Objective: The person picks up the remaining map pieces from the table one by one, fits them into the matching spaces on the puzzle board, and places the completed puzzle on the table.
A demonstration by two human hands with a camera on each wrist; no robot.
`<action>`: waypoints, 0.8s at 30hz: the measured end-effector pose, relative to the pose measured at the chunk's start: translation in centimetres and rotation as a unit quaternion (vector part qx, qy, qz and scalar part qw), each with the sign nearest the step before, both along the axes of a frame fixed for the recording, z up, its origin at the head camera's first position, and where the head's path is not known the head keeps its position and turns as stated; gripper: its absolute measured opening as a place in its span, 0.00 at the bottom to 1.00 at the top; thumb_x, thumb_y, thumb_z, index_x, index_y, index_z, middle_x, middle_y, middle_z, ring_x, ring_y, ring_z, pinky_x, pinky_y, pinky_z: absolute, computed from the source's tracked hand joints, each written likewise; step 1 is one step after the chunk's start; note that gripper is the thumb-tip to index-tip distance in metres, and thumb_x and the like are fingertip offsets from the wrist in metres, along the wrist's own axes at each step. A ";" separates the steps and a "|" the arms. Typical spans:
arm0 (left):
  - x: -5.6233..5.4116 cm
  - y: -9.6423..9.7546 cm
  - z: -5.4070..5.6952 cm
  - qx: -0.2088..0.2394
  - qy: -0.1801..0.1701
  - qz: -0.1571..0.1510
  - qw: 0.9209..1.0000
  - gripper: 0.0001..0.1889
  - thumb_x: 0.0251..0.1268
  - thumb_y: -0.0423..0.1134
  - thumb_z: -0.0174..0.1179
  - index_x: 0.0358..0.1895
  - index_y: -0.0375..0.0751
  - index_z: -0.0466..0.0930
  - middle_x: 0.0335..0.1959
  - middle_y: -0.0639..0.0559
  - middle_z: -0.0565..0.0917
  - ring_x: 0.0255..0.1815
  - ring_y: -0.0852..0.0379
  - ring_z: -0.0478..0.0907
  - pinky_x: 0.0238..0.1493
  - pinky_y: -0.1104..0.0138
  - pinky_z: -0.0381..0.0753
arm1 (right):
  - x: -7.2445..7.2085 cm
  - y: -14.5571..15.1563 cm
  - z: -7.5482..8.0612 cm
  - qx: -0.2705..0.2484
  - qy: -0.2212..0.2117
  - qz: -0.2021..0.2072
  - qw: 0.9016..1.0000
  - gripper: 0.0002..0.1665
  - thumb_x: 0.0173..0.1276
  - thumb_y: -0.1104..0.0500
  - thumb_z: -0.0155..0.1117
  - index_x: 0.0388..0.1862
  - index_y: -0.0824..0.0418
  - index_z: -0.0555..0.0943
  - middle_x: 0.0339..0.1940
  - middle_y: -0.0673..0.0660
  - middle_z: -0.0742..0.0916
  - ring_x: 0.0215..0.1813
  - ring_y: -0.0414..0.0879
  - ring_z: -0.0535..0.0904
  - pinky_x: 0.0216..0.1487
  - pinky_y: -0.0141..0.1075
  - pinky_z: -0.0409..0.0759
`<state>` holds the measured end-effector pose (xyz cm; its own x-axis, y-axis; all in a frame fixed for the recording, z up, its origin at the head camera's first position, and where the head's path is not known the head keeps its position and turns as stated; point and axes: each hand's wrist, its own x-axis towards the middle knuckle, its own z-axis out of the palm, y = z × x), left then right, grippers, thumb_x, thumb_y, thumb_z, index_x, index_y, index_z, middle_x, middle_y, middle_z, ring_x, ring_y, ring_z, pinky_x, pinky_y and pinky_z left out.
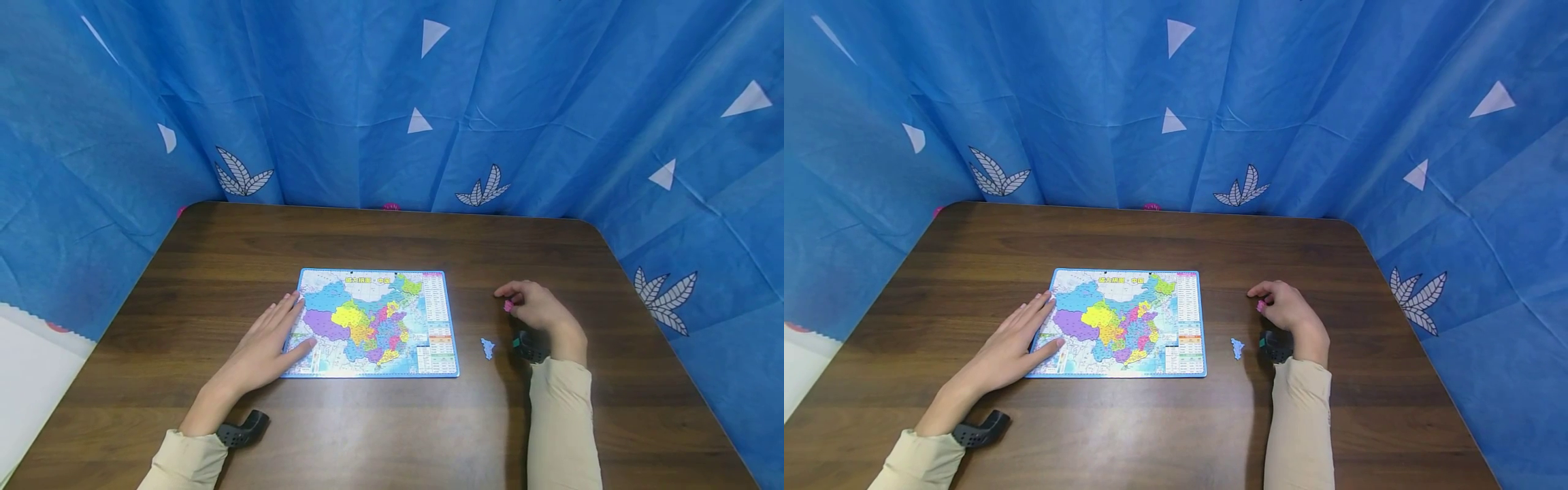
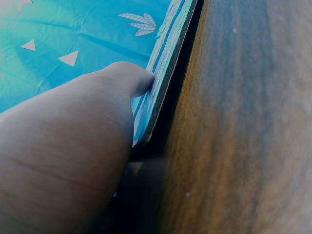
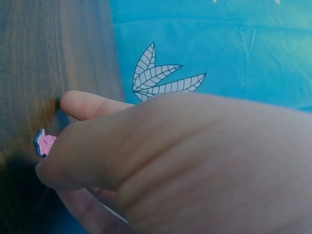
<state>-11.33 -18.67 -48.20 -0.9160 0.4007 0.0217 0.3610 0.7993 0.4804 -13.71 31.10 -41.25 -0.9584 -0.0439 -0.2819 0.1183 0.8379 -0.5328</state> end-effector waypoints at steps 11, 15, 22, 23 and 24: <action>0.0 0.0 0.0 -0.001 0.000 0.001 1.000 0.45 0.72 0.61 0.57 0.82 0.36 0.55 0.85 0.41 0.51 0.86 0.40 0.45 0.82 0.41 0.48 | 0.2 -0.1 -0.2 -0.015 0.000 -0.007 1.000 0.18 0.74 0.65 0.64 0.61 0.62 0.80 0.52 0.64 0.83 0.53 0.59 0.79 0.60 0.57 0.82; -0.1 0.0 0.0 -0.002 0.000 0.000 1.000 0.46 0.72 0.62 0.57 0.82 0.36 0.55 0.85 0.41 0.51 0.86 0.40 0.45 0.82 0.41 0.48 | 0.2 -0.1 -0.3 -0.018 0.001 -0.007 1.000 0.17 0.74 0.63 0.66 0.60 0.62 0.81 0.51 0.63 0.83 0.52 0.59 0.79 0.60 0.58 0.81; 0.0 0.0 0.0 -0.002 0.001 -0.001 1.000 0.46 0.72 0.61 0.57 0.82 0.35 0.55 0.85 0.41 0.51 0.86 0.39 0.45 0.82 0.41 0.48 | 0.0 -0.1 -0.5 -0.015 0.001 -0.002 1.000 0.14 0.74 0.60 0.67 0.56 0.61 0.82 0.49 0.62 0.84 0.51 0.58 0.79 0.58 0.59 0.81; 0.0 0.0 0.0 -0.002 0.001 -0.001 1.000 0.46 0.72 0.61 0.57 0.82 0.35 0.55 0.85 0.41 0.51 0.86 0.39 0.45 0.82 0.41 0.48 | 0.0 -0.1 -0.5 -0.014 0.001 -0.002 1.000 0.14 0.74 0.60 0.67 0.56 0.60 0.82 0.49 0.61 0.84 0.51 0.58 0.79 0.58 0.59 0.81; 0.0 0.0 0.0 -0.002 0.001 -0.001 1.000 0.45 0.72 0.61 0.57 0.82 0.36 0.55 0.85 0.41 0.51 0.86 0.39 0.45 0.82 0.41 0.48 | 0.0 -0.1 -0.4 -0.014 0.001 -0.002 1.000 0.14 0.74 0.59 0.68 0.56 0.60 0.82 0.49 0.61 0.84 0.51 0.58 0.79 0.58 0.59 0.81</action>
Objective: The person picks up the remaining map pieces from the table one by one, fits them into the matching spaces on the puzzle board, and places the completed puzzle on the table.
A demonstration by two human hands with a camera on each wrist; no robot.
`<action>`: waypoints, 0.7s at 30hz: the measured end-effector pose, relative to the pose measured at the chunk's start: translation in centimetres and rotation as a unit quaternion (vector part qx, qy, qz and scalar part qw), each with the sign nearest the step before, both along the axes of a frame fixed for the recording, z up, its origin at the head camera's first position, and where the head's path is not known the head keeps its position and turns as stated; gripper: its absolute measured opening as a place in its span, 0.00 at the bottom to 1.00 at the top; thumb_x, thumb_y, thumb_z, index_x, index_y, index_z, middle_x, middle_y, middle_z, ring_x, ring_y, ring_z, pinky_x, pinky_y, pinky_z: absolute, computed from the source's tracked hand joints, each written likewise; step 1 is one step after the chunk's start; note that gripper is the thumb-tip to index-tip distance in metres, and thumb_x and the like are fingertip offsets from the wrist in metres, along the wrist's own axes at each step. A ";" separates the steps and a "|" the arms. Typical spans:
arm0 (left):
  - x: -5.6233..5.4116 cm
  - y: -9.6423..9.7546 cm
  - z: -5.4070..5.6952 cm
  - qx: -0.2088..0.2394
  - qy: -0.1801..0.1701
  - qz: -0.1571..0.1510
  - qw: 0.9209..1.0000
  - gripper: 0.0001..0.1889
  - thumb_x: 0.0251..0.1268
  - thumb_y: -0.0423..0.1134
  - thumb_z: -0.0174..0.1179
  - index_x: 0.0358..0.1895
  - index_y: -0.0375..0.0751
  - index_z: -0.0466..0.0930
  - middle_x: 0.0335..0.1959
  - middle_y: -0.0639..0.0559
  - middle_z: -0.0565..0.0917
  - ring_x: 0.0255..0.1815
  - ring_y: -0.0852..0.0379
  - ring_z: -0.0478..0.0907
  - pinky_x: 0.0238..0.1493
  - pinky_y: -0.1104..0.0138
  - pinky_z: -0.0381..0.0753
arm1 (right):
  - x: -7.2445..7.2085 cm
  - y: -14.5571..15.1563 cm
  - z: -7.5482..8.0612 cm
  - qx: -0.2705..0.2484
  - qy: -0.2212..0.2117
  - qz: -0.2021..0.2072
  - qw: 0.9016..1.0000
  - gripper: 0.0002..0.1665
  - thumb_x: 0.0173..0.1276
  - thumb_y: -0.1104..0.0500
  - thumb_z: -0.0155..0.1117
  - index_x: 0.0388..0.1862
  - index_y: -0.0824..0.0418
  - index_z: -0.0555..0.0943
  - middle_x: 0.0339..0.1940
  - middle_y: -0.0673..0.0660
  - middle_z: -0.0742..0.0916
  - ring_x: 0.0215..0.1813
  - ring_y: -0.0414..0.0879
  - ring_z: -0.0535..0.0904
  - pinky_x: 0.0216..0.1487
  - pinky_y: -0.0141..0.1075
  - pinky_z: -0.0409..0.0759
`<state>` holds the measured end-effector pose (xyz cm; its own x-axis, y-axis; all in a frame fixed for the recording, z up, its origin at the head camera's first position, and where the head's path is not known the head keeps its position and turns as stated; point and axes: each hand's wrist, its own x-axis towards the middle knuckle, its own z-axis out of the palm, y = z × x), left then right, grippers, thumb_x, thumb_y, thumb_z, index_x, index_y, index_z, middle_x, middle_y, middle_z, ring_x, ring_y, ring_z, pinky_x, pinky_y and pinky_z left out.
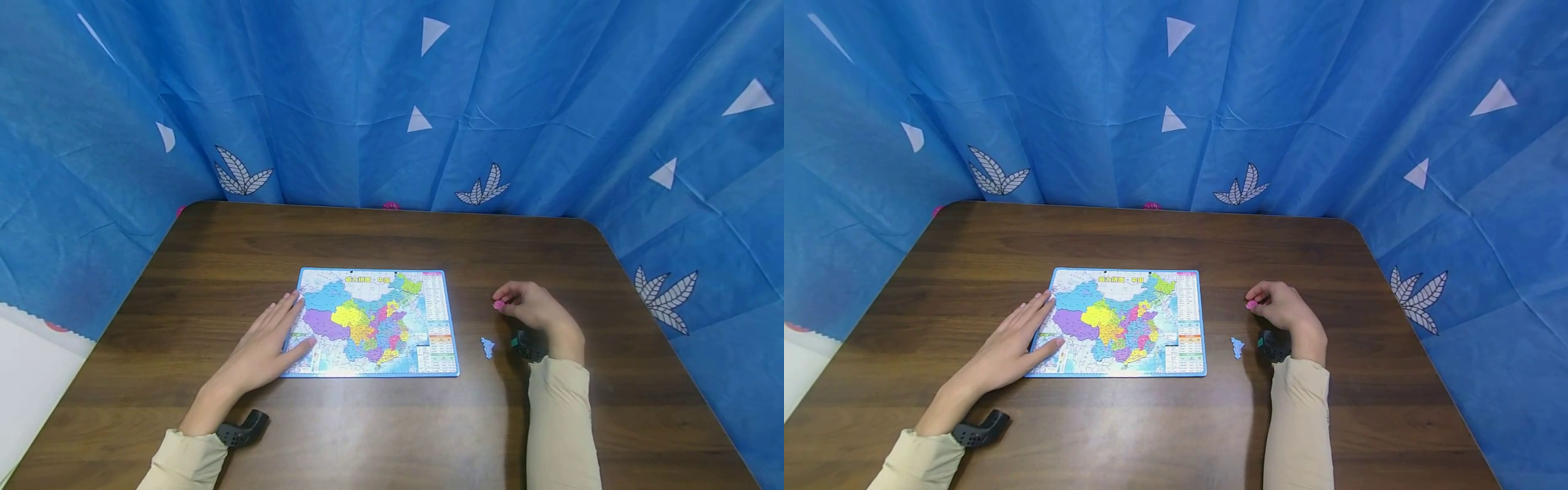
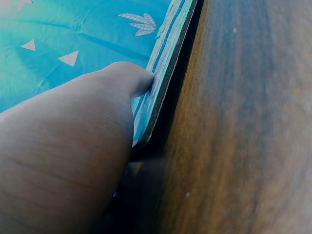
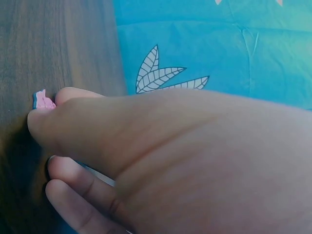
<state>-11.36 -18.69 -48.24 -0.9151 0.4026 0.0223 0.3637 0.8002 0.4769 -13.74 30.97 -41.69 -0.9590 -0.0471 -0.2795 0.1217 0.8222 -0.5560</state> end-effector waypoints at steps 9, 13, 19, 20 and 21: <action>0.0 0.0 0.1 0.000 0.001 0.000 1.000 0.45 0.72 0.61 0.57 0.82 0.36 0.55 0.85 0.41 0.51 0.86 0.40 0.45 0.82 0.41 0.48 | -0.1 -0.2 0.1 -0.005 -0.002 -0.001 1.000 0.17 0.73 0.55 0.69 0.56 0.60 0.82 0.48 0.60 0.84 0.51 0.56 0.79 0.59 0.57 0.81; 0.0 0.0 0.2 0.000 0.002 -0.001 1.000 0.45 0.72 0.61 0.57 0.82 0.35 0.55 0.85 0.41 0.51 0.86 0.39 0.45 0.82 0.42 0.48 | -0.2 -0.1 0.1 -0.015 -0.003 0.002 1.000 0.16 0.73 0.59 0.68 0.57 0.62 0.82 0.48 0.61 0.85 0.51 0.56 0.79 0.59 0.56 0.81; 0.0 -0.1 0.2 0.005 0.002 -0.004 1.000 0.45 0.73 0.61 0.57 0.81 0.34 0.55 0.85 0.40 0.51 0.86 0.39 0.45 0.82 0.42 0.48 | -0.3 -0.1 0.1 -0.012 0.006 0.005 1.000 0.13 0.72 0.60 0.69 0.53 0.62 0.83 0.45 0.60 0.85 0.49 0.56 0.79 0.58 0.55 0.80; 0.0 -0.1 0.1 0.004 0.003 -0.004 1.000 0.45 0.73 0.61 0.57 0.81 0.34 0.55 0.85 0.40 0.51 0.86 0.39 0.45 0.82 0.42 0.48 | -0.3 -0.1 0.0 -0.011 0.007 0.007 1.000 0.13 0.72 0.59 0.69 0.52 0.62 0.83 0.45 0.60 0.85 0.48 0.56 0.79 0.57 0.55 0.81; 0.0 -0.1 0.1 0.004 0.004 -0.004 1.000 0.45 0.73 0.61 0.57 0.81 0.34 0.55 0.85 0.40 0.51 0.86 0.39 0.45 0.82 0.42 0.48 | -0.3 -0.1 0.0 -0.009 0.008 0.005 1.000 0.12 0.72 0.59 0.70 0.51 0.61 0.84 0.44 0.60 0.85 0.48 0.56 0.79 0.57 0.54 0.81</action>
